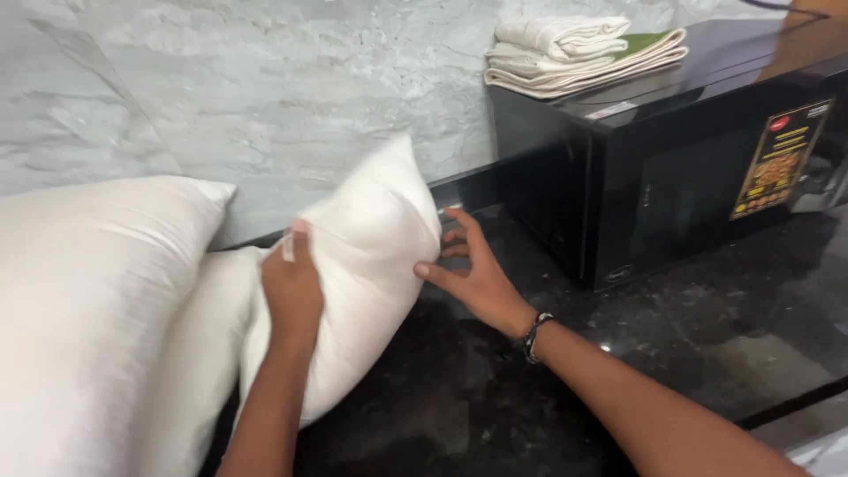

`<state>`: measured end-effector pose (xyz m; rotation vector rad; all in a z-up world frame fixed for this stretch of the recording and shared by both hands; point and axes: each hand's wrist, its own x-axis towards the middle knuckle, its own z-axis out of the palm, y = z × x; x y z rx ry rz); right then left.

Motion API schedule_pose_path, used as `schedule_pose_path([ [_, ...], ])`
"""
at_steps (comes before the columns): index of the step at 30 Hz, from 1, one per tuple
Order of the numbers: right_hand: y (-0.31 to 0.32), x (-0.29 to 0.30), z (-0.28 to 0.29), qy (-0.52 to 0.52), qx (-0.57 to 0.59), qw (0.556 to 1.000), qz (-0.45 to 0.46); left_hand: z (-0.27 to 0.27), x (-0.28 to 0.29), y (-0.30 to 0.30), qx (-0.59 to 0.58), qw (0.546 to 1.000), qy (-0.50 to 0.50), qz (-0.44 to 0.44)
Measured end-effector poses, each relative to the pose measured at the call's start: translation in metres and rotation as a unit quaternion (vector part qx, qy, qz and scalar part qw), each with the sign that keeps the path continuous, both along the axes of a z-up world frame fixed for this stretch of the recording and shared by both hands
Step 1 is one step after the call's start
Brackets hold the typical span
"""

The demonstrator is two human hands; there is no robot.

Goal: The person picks up a white pillow from a stack, fluffs it by squeezing and shaking it, and then places it on a black countertop. They repeat this process, adjusting the pillow's shape and position multiple times before placing it next to other pillows.

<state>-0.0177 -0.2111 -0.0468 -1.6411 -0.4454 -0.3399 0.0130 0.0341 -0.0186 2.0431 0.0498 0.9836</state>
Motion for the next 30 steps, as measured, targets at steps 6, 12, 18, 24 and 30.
schedule_pose_path([
  [6, 0.000, 0.002, -0.002, -0.274, -0.029, 0.961, -0.010, 0.005, -0.047, 0.025, 0.064, 0.989, 0.130, -0.028],
  [12, -0.031, 0.001, 0.025, -0.212, -0.095, 0.954, -0.189, -0.031, -0.079, -0.016, 0.123, 0.945, 0.285, -0.104],
  [18, -0.027, -0.020, 0.050, -0.060, -0.252, 0.952, -0.163, -0.024, -0.115, -0.030, 0.169, 0.867, 0.432, -0.180],
  [24, -0.028, 0.009, 0.016, -0.088, -0.318, 0.944, -0.009, 0.025, -0.149, -0.012, 0.204, 0.810, 0.405, -0.372],
  [30, -0.016, 0.008, 0.000, -0.169, -0.343, 0.924, 0.027, 0.017, -0.115, -0.032, 0.327, 0.913, 0.050, -0.239],
])
